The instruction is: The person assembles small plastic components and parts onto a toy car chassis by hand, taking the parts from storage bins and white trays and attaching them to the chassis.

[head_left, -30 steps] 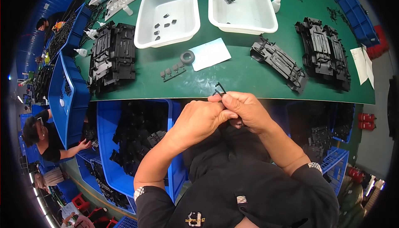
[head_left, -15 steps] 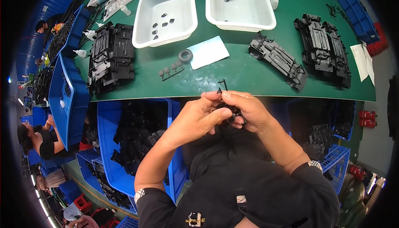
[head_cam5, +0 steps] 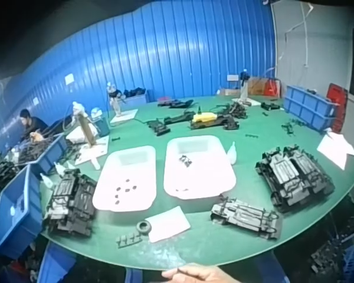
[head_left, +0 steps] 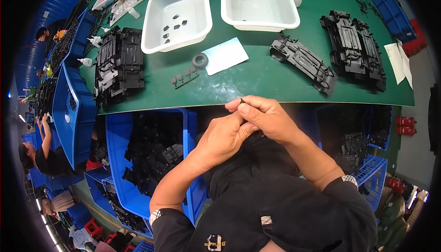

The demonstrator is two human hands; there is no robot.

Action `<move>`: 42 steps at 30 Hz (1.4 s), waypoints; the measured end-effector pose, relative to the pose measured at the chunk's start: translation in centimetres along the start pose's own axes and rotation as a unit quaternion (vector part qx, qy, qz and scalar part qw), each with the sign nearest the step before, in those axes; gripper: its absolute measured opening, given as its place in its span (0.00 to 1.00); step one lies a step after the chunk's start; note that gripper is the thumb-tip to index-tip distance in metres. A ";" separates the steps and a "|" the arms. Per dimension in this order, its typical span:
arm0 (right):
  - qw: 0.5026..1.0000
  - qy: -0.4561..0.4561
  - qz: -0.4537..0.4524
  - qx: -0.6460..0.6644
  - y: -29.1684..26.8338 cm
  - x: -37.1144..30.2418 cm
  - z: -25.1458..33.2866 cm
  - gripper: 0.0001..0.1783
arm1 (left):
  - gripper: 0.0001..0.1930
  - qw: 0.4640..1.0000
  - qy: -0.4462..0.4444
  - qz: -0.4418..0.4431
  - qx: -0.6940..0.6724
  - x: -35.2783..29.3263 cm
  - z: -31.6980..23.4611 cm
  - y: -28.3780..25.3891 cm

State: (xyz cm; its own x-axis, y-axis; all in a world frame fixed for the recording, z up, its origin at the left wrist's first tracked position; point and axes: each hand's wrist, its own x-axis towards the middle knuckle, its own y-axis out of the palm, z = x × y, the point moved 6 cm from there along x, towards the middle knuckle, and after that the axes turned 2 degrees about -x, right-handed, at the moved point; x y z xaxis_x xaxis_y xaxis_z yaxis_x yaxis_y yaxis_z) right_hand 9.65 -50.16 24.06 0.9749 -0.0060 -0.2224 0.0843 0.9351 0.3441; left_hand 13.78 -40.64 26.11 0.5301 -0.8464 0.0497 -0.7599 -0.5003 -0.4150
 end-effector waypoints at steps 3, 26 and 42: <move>0.999 0.026 -0.009 0.031 -0.2 0.0 0.0 0.18 | 0.13 1.000 0.008 0.008 -0.019 0.0 -0.7 -0.2; 0.917 -0.134 -0.215 0.309 -6.1 1.8 8.1 0.20 | 0.16 0.915 -0.029 -0.124 -0.384 2.0 -0.7 -0.8; 0.965 -0.128 -0.189 0.128 -3.3 2.1 3.9 0.20 | 0.18 0.988 -0.045 -0.134 -0.060 4.4 -0.6 0.1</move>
State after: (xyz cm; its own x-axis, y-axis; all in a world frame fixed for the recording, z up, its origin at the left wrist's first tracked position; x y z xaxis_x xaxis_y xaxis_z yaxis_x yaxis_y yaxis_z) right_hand 12.25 -54.68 26.01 0.8810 -0.4472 -0.1543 0.4595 0.7315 0.5038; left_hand 15.79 -44.51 26.85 0.7449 -0.6644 0.0604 -0.6247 -0.7264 -0.2864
